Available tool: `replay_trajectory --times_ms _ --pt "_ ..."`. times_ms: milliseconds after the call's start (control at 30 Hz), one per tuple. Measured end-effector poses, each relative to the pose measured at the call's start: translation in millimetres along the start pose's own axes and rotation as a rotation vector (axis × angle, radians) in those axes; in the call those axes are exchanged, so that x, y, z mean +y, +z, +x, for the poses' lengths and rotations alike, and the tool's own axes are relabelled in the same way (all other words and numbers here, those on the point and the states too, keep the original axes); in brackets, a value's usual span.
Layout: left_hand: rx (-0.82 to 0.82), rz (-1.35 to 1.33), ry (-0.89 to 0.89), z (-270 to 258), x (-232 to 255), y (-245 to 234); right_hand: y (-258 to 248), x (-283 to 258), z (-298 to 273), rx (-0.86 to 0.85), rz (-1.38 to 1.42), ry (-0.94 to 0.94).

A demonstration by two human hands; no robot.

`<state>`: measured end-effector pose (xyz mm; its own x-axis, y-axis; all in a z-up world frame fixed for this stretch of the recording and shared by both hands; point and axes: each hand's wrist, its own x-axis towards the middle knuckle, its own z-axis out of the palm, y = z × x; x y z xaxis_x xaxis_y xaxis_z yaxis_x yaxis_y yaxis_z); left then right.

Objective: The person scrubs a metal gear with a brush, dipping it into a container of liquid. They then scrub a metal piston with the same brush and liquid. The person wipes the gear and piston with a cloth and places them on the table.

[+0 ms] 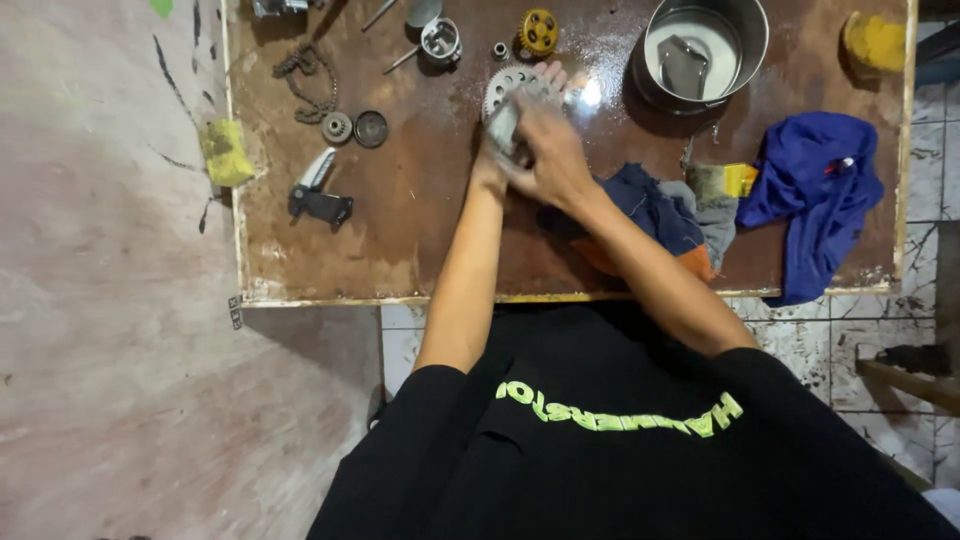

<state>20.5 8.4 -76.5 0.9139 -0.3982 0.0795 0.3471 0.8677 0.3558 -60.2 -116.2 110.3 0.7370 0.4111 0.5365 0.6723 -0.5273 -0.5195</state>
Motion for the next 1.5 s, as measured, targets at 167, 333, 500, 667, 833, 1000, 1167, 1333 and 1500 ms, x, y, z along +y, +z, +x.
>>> replay_trajectory --times_ms 167,333,500,667,833,1000,1167,1333,1500 --pt "-0.100 0.176 0.098 -7.6 10.0 48.7 4.0 19.1 -21.0 -0.044 -0.047 0.203" --pt "-0.097 0.101 0.100 -2.8 14.9 62.5 -11.4 -2.1 -22.0 -0.200 -0.285 0.005" --pt "-0.005 -0.046 0.112 -2.4 13.1 73.1 0.5 13.6 -32.5 -0.124 -0.138 -0.025" --pt "-0.047 0.028 0.077 0.8 14.9 68.7 -1.8 15.3 -15.9 -0.192 -0.140 0.074" --pt "-0.069 -0.130 -0.004 8.4 14.2 51.3 -1.1 3.4 -2.9 -0.200 -0.037 -0.076" --pt "-0.268 0.342 0.131 -0.9 14.9 72.9 24.1 34.7 -6.1 -0.063 -0.190 0.162" --pt "-0.135 0.120 -0.059 22.0 8.8 32.7 3.1 13.6 3.3 -0.271 -0.086 0.022" --pt "-0.302 0.029 0.025 -3.9 12.6 75.2 1.8 7.9 7.0 -0.140 -0.227 0.156" --pt "0.165 -0.044 -0.033 -9.6 19.0 79.9 9.4 27.4 5.7 -0.126 -0.103 0.183"
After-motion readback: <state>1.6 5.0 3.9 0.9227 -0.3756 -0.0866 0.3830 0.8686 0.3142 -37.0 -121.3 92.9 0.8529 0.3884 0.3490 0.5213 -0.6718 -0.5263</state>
